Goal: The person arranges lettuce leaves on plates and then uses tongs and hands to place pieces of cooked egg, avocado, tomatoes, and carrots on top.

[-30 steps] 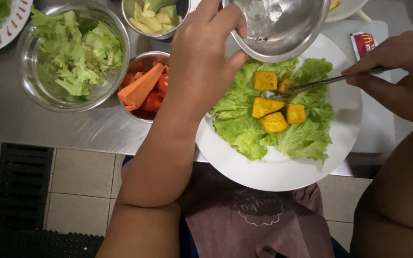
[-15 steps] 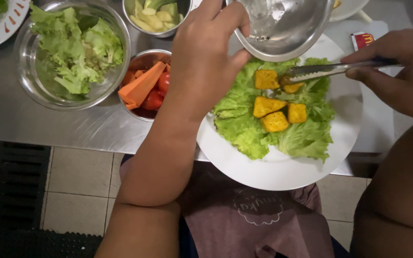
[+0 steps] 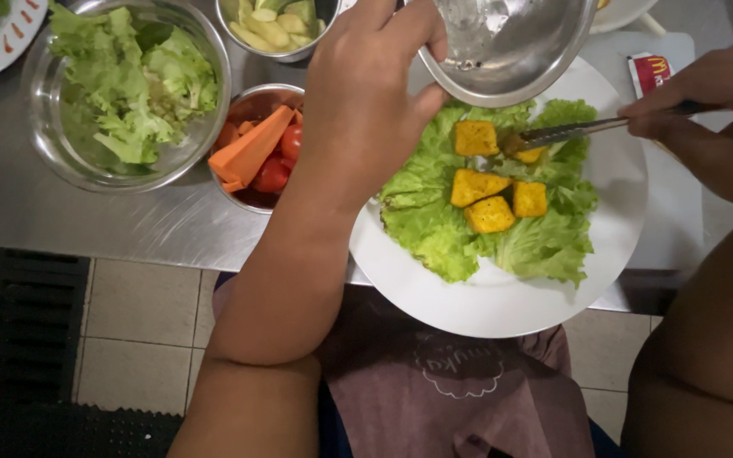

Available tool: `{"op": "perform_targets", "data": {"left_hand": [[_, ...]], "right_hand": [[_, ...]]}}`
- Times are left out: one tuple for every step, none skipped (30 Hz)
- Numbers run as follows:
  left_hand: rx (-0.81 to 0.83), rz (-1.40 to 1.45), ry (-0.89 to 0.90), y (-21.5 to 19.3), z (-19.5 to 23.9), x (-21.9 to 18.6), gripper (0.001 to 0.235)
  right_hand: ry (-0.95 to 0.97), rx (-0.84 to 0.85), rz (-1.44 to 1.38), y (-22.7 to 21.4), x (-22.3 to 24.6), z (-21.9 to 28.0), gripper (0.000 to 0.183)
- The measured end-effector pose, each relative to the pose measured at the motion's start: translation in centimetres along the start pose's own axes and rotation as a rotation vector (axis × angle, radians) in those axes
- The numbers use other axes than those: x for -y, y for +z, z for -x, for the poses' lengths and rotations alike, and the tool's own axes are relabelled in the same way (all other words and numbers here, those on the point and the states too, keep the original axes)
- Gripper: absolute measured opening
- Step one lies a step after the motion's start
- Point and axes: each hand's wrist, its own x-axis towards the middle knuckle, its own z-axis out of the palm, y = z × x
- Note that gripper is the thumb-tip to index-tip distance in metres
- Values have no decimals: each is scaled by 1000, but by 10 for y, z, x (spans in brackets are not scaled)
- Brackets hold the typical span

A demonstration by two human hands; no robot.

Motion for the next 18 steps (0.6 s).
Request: {"op": "perform_targets", "data": {"left_hand": [[-2,8,12,0,0,0,40],[-1,8,11,0,0,1,40],[5,8,13,0,0,1,40],[10,8,16,0,0,2,40],[10,8,16,0,0,2,40],[4,7,18,0,0,2,40],[-1,6,21,0,0,2,40],[-1,5,22,0,0,2,40],[4,-2,20,1,0,2,40],[11,-7,16,1,0,2,40],[12,-6,16,1,0,2,40],[12,-2,16,2,0,2,40],[13,2,17,2,0,2,39],[12,1,15,1,0,2,39],[14,9,19,1,0,2,38],[16,13,21,0,1,2,38],[18,18,24,0,1,2,37],[16,14,25,0,0,1,38]], "right_hand": [[-14,-15,23,1,-2,0,17],[-13,-14,22,1,-5,2,17],[-16,-17,3,1,-8,4,16],[-18,-18,-6,1,-10,6,16],[-20,-20,-16,2,-12,8,16],[-29,-22,-65,2,-12,9,13],[-33,-22,-90,3,-11,9,12],[-38,-25,-114,2,-9,9,10],[-50,-1,-109,2,-6,7,15],[-55,13,-106,1,-2,5,17],[-59,26,-104,0,3,3,19],[-45,33,-78,-2,7,0,20],[-30,41,-52,-3,11,-2,20],[-32,42,-53,-3,15,-3,20],[-39,20,-43,-3,19,-4,20],[-45,-3,-32,-3,21,-4,20],[-44,-3,-33,-4,22,-5,20],[-51,2,-13,-5,22,-5,21]]}}
